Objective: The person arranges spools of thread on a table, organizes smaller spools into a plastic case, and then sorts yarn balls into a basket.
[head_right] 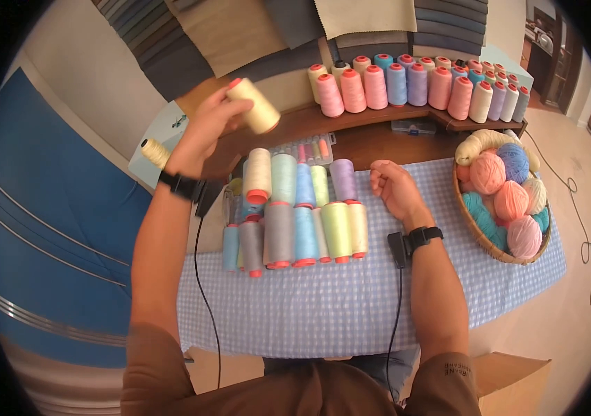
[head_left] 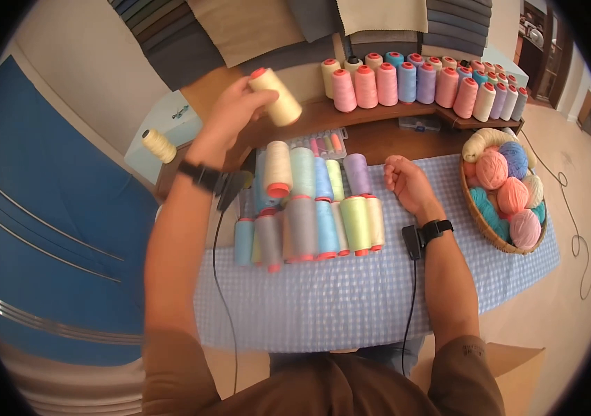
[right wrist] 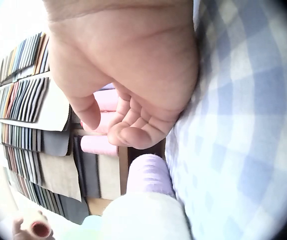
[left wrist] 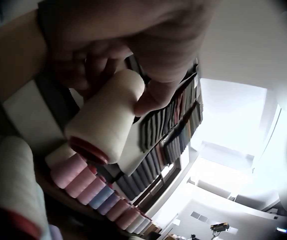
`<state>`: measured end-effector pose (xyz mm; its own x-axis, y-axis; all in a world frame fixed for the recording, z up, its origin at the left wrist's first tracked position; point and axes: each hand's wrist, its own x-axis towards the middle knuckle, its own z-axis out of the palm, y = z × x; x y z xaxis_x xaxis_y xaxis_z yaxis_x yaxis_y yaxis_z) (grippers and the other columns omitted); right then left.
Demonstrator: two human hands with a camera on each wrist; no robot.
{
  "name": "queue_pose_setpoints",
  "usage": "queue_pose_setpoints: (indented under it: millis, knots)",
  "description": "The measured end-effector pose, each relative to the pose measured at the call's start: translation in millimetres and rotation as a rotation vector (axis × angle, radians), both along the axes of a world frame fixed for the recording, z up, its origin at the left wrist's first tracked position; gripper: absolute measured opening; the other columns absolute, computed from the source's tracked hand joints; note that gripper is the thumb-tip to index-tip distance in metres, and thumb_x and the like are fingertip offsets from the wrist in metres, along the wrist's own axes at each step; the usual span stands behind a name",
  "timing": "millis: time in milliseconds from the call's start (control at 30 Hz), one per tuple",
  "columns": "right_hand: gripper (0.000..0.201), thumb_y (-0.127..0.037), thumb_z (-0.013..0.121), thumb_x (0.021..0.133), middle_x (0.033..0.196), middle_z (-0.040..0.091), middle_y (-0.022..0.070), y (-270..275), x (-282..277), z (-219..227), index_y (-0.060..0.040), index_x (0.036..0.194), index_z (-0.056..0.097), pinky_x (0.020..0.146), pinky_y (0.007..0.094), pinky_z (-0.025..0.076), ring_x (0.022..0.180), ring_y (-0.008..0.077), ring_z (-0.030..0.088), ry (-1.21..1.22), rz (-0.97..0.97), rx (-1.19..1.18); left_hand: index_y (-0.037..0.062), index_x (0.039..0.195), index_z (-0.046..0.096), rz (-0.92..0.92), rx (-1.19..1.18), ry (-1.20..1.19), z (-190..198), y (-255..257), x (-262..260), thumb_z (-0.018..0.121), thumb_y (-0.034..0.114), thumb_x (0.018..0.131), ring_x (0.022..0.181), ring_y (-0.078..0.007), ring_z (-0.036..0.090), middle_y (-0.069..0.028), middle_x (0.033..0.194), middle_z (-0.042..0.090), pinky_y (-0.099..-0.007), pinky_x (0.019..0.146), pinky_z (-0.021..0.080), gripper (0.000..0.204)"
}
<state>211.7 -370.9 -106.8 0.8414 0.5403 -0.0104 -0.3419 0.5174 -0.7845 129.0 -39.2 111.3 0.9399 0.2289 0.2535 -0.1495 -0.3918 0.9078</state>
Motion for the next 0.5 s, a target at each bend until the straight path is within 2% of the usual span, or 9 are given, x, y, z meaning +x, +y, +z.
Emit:
queue_pose_setpoints:
  millis: [100,200,300,500]
  knots:
    - [0.012,-0.017,0.062,0.101,0.083,0.064,0.0012,0.4,-1.6,0.9,-0.0051,0.104,0.064,0.066,0.0274,0.044,0.073,0.0128,0.058,0.009,-0.009,0.006,0.0009,0.125,0.068,-0.016,0.275,0.161,-8.0,13.4,75.2,0.079,0.027,0.086,0.090,-0.0098,0.064,-0.0040,0.105,0.071,-0.0245,0.076,0.049,0.048]
    - [0.013,-0.017,0.062,0.101,0.084,0.064,0.0012,0.9,-0.7,-0.5,-0.0052,0.104,0.063,0.067,0.0275,0.044,0.073,0.0127,0.058,-0.002,-0.010,-0.003,-0.0013,0.122,0.069,0.032,0.397,0.195,-23.7,15.6,131.4,0.082,0.023,0.084,0.088,-0.0133,0.068,-0.0082,0.104,0.072,-0.0263,0.074,0.056,0.047]
    - [0.013,-0.018,0.063,0.101,0.085,0.064,0.0013,0.9,-2.0,2.2,-0.0054,0.105,0.062,0.067,0.0276,0.044,0.074,0.0124,0.058,0.001,-0.007,-0.003,-0.0016,0.120,0.069,0.045,0.396,0.233,-36.9,10.3,164.3,0.081,0.020,0.083,0.092,-0.0149,0.071,-0.0086,0.105,0.072,-0.0285,0.079,0.061,0.045]
    - [0.013,-0.019,0.063,0.102,0.084,0.064,0.0013,0.6,-1.7,0.7,-0.0056,0.105,0.062,0.067,0.0274,0.045,0.074,0.0121,0.058,0.013,-0.006,0.000,-0.0047,0.115,0.069,0.003,0.297,0.284,-47.9,6.5,186.3,0.081,0.016,0.084,0.094,-0.0185,0.072,-0.0122,0.106,0.072,-0.0310,0.082,0.063,0.040]
